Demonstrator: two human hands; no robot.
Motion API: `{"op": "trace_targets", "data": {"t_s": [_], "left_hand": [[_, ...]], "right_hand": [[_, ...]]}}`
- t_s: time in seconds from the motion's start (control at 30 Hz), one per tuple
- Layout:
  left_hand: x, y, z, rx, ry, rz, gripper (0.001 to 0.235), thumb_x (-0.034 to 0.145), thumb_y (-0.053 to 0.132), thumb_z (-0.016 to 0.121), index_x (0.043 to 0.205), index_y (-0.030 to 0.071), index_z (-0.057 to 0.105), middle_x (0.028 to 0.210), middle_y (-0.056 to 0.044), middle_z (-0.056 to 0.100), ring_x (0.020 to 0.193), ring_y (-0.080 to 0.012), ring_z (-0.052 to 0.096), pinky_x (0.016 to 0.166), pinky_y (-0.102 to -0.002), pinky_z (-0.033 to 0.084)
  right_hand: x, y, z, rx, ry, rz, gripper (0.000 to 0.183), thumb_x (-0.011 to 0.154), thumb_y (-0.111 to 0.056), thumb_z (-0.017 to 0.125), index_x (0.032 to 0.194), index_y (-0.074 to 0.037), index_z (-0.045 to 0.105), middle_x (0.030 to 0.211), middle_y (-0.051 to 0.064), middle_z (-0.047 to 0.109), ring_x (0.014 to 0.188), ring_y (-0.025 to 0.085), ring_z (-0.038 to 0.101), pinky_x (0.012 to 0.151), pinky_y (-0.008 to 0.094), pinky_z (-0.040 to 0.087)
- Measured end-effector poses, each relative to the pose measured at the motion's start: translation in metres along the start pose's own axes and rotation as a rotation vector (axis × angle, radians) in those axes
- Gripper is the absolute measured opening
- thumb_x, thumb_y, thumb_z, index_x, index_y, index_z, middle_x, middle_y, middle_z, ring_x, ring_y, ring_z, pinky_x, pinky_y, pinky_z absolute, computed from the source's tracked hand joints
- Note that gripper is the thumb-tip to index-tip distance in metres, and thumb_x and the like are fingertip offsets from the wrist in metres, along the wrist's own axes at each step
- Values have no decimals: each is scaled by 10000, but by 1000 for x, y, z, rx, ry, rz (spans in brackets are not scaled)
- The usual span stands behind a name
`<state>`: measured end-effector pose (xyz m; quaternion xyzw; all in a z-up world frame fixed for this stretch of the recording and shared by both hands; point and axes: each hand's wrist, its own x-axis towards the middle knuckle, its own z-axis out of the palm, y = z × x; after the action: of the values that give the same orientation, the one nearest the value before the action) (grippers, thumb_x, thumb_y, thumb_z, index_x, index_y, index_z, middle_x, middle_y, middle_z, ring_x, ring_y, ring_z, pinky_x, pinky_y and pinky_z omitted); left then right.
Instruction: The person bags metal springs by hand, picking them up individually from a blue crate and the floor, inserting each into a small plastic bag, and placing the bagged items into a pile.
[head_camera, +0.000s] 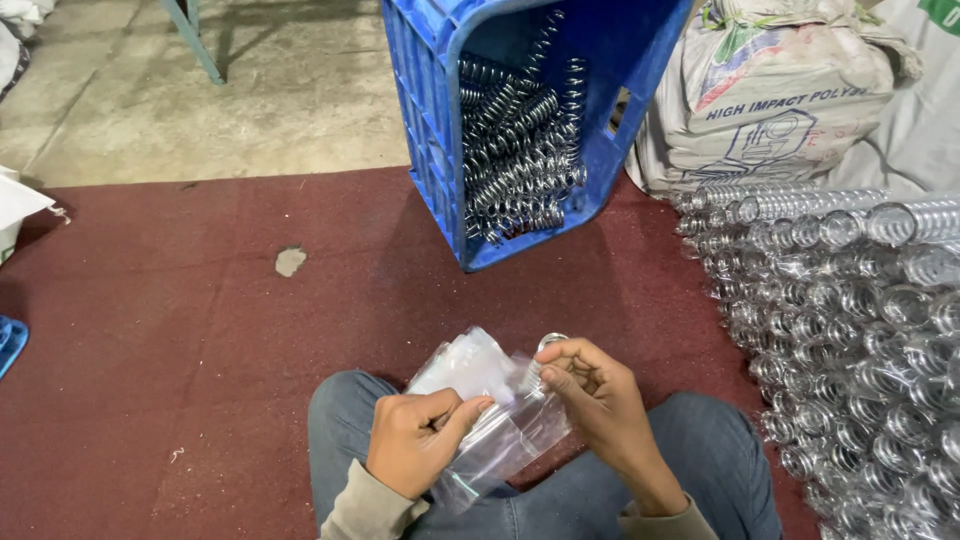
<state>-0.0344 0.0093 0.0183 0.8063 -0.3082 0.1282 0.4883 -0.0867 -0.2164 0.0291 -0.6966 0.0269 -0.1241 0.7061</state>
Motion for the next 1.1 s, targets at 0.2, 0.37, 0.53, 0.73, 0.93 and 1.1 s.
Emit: {"op": "trace_targets", "data": {"t_s": [0.2, 0.37, 0.53, 0.73, 0.93, 1.1], "left_hand": [[-14, 7, 1, -746, -408, -430, 548, 1022, 397, 575, 608, 51, 668, 308, -48, 475, 273, -88, 437, 394, -225, 375], [-21, 0, 12, -467, -242, -386, 477, 950, 354, 712, 548, 96, 720, 328, 26, 391, 323, -50, 379, 380, -211, 307], [-32, -18, 23, -531, -319, -296, 464, 974, 358, 700, 607, 92, 804, 413, 89, 317, 411, -28, 296, 413, -264, 210], [-38, -23, 82, -798, -426, -499, 86, 882, 144, 790, 869, 78, 844, 815, -33, 815, 740, -110, 734, 693, -253, 568], [-54, -26, 117, -676, 79, -280, 162, 832, 234, 838, 926, 102, 836, 916, -58, 775, 786, -136, 720, 710, -222, 507], [-66, -47, 126, -960, -56, -97, 143, 936, -16, 723, 1068, -67, 749, 1127, -240, 666, 1049, -246, 704, 908, -271, 549]], "right_hand": [[-24, 13, 12, -220, 272, -122, 187, 978, -270, 648, 954, -94, 705, 641, -9, 591, 564, 80, 545, 514, 227, 447], [-31, 24, -2, -5, 210, 5, 282, 903, -208, 737, 1125, -34, 747, 821, 37, 682, 751, 115, 643, 696, 240, 513], [-38, 43, -3, -51, 338, 37, 167, 820, -109, 836, 970, -35, 842, 843, 30, 712, 753, 100, 637, 679, 214, 503], [-43, 57, 16, 0, 458, -120, 254, 818, -220, 815, 1024, -72, 797, 671, -10, 650, 457, 49, 510, 389, 177, 411], [-56, 80, 4, 33, 468, -80, 392, 700, -39, 891, 1080, 5, 804, 590, 73, 726, 517, 86, 669, 528, 175, 525], [-60, 127, -16, 35, 259, 178, 162, 774, -59, 909, 786, -19, 752, 656, 70, 741, 617, 141, 657, 646, 264, 522]]}}
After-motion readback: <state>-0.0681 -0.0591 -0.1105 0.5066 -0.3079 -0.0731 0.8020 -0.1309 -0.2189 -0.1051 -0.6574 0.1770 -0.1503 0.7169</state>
